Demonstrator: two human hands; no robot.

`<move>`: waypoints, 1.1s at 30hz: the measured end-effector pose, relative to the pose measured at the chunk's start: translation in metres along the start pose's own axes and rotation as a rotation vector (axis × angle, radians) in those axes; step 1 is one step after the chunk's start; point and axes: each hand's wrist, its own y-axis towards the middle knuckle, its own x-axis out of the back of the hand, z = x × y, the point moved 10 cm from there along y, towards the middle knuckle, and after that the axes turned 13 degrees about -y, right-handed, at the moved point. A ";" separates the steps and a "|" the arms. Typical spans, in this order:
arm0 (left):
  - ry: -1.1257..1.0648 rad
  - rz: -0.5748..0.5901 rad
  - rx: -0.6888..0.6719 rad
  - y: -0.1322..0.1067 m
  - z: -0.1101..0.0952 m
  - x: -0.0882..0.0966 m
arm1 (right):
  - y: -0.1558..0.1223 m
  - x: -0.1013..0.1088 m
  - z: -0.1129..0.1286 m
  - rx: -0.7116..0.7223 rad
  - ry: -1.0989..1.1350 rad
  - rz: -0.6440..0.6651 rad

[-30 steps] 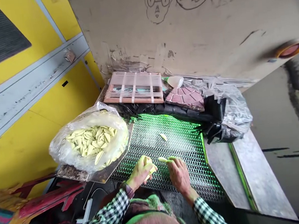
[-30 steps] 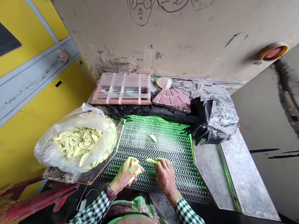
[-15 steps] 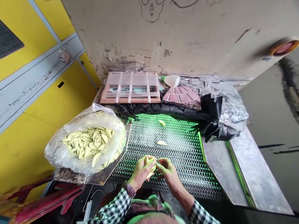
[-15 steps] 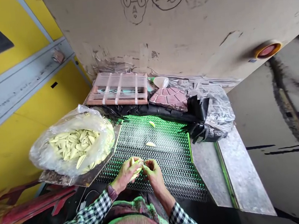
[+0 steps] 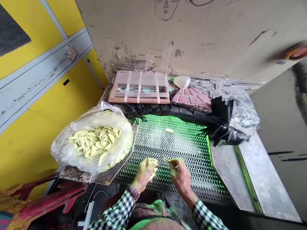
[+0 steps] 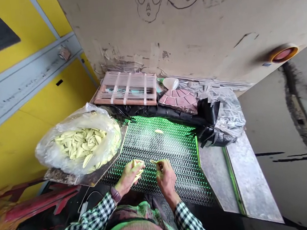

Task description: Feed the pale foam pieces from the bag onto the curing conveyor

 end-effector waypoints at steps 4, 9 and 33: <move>0.028 0.071 0.077 -0.004 0.007 -0.005 | 0.001 0.012 0.019 0.302 -0.272 -0.077; 0.302 0.258 -0.011 -0.009 -0.002 -0.027 | -0.001 -0.001 0.035 0.139 0.128 0.259; 0.592 0.216 -0.120 0.000 -0.022 -0.020 | 0.018 0.020 0.027 0.021 0.101 0.141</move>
